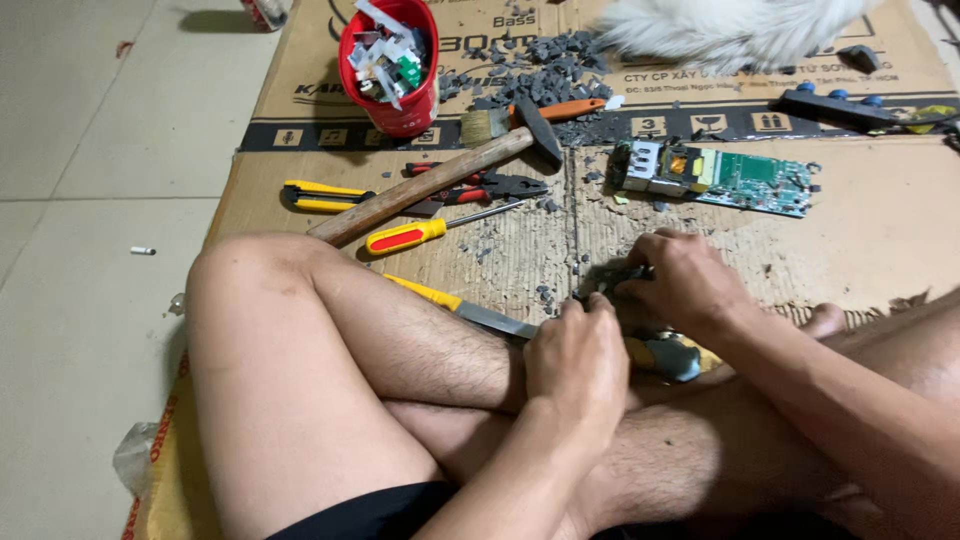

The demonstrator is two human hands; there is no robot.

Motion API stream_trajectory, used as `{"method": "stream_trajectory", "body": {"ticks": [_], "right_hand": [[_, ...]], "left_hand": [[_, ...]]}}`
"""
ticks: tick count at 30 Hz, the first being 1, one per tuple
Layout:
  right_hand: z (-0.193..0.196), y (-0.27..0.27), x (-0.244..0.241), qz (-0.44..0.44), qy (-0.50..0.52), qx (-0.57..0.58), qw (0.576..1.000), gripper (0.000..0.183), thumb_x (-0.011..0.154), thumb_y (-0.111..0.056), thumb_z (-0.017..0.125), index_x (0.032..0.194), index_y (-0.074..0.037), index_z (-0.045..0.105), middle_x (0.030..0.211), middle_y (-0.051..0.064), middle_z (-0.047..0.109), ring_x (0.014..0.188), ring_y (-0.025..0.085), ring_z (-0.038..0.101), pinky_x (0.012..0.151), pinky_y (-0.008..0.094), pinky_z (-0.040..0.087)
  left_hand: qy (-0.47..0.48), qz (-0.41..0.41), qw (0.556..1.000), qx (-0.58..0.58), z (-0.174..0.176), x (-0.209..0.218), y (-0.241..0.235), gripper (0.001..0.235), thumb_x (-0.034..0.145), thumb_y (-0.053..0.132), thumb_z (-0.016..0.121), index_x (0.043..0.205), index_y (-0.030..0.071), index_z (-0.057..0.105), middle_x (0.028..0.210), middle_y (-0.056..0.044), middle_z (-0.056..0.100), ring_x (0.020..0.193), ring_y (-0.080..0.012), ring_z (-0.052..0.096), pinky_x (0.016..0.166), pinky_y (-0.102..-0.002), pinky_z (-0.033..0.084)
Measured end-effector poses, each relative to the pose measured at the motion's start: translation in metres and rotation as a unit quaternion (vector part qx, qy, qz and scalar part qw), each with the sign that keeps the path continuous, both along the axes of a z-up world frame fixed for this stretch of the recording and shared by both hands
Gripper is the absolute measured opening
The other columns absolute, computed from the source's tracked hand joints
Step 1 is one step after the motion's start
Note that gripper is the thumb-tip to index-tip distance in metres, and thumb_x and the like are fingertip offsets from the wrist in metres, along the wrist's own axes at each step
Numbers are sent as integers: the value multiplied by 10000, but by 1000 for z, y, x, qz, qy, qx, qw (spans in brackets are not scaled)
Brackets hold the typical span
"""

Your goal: The person sits on a cardboard sheet on the floor and uses a small metal tool to scrape and pry at a dark, crumpled object held in their hands. Various tools and electronic components are scattered around the workspace.

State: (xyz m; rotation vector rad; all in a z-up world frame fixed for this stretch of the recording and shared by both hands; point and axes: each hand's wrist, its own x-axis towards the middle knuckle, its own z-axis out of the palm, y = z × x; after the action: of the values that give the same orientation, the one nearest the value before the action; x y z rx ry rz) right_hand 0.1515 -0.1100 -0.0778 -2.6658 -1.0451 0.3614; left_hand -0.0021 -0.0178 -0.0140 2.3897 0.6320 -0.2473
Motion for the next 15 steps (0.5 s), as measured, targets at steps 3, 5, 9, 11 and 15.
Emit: {"method": "stream_trajectory", "body": {"ticks": [3,5,9,11,15], "right_hand": [[6,2,-9,-2,-27,-35,999,330,819,-259,809,1111,-118,749,1057,125,720,986,338,746,824,459,651],[16,7,-19,0,-6,10,1000,295,858,-205,783,1114,-61,757,1010,199,716,949,378,752,825,445,655],[10,13,-17,-32,62,70,995,344,822,-251,824,1115,-80,770,1036,166,722,966,351,751,819,461,644],[7,16,-13,-20,74,47,996,291,846,-261,812,1102,-123,791,1014,154,723,959,329,753,863,429,633],[-9,14,-2,-26,87,46,995,352,779,-372,832,1075,-183,799,1047,121,732,1012,323,743,910,456,613]], "left_hand": [[19,-31,999,-2,-14,-1,5,447,930,37,482,1359,-45,574,1145,-295,684,1050,-496,683,842,-630,574],[-12,7,999,-29,-29,-3,12,443,885,59,534,1318,16,615,1153,-262,685,1021,-513,682,775,-628,606],[-36,43,997,-53,8,-11,24,437,927,68,453,1320,22,639,1133,-266,693,1030,-489,693,799,-615,607],[-36,41,998,-44,4,-13,27,413,929,68,462,1273,50,691,1049,-240,721,968,-457,722,761,-552,631],[-14,45,998,-35,1,-5,31,400,933,110,468,1250,81,709,1071,-236,736,1010,-467,712,798,-576,609]]}}
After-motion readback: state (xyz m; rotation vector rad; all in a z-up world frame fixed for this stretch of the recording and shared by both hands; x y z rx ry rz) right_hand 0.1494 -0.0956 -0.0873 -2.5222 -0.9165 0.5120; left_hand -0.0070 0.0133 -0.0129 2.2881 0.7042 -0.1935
